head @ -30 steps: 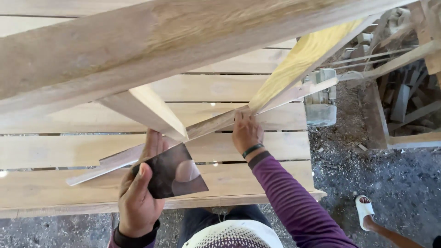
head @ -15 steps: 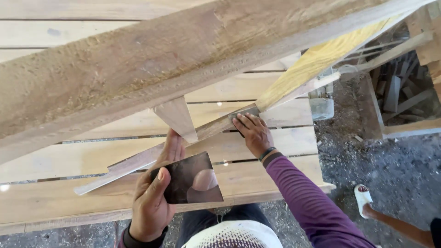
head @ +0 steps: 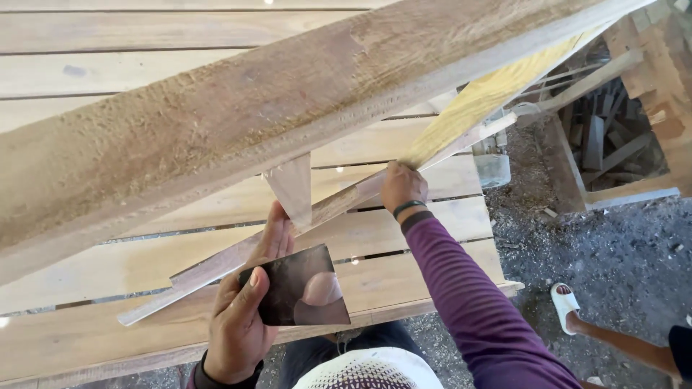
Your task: Sand the surface and edges of a wooden furniture component using sandpaper.
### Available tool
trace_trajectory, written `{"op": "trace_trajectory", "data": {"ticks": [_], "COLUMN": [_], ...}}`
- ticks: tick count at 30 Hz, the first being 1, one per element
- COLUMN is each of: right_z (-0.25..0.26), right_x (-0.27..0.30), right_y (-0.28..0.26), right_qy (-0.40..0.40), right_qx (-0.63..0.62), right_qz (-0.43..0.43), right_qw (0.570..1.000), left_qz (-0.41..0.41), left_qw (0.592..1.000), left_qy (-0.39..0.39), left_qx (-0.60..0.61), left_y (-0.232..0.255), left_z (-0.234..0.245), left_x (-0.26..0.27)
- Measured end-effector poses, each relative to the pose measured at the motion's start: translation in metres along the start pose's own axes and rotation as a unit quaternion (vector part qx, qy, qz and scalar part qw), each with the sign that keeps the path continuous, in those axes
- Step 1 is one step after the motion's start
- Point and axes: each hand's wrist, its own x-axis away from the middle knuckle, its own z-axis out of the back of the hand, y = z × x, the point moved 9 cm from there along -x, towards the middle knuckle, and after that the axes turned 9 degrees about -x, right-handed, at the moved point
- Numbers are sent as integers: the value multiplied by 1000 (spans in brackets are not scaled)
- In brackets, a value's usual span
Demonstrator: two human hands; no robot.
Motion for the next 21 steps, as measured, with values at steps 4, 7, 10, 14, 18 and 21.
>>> {"op": "trace_trajectory", "data": {"ticks": [4, 7, 10, 14, 18, 21], "right_z": [-27, -33, -51, -46, -30, -16], "right_x": [6, 33, 62, 100, 117, 117], "right_y": [-13, -55, -84, -111, -122, -124], "right_qy": [10, -44, 0, -129, -59, -65], "right_qx": [-48, -46, -86, -26, -42, -45], "right_qz": [30, 26, 136, 121, 295, 329], "right_qw": [998, 998, 987, 984, 953, 941], "left_qz": [5, 7, 26, 29, 39, 37], "left_qw": [1000, 1000, 999, 998, 998, 998], "left_qy": [-1, 2, 15, 23, 21, 25], "left_qx": [3, -8, 44, 47, 44, 38], "left_y": [-1, 0, -2, -6, 0, -7], "left_z": [0, 1, 4, 11, 3, 12], "left_x": [1, 2, -1, 3, -2, 3]}}
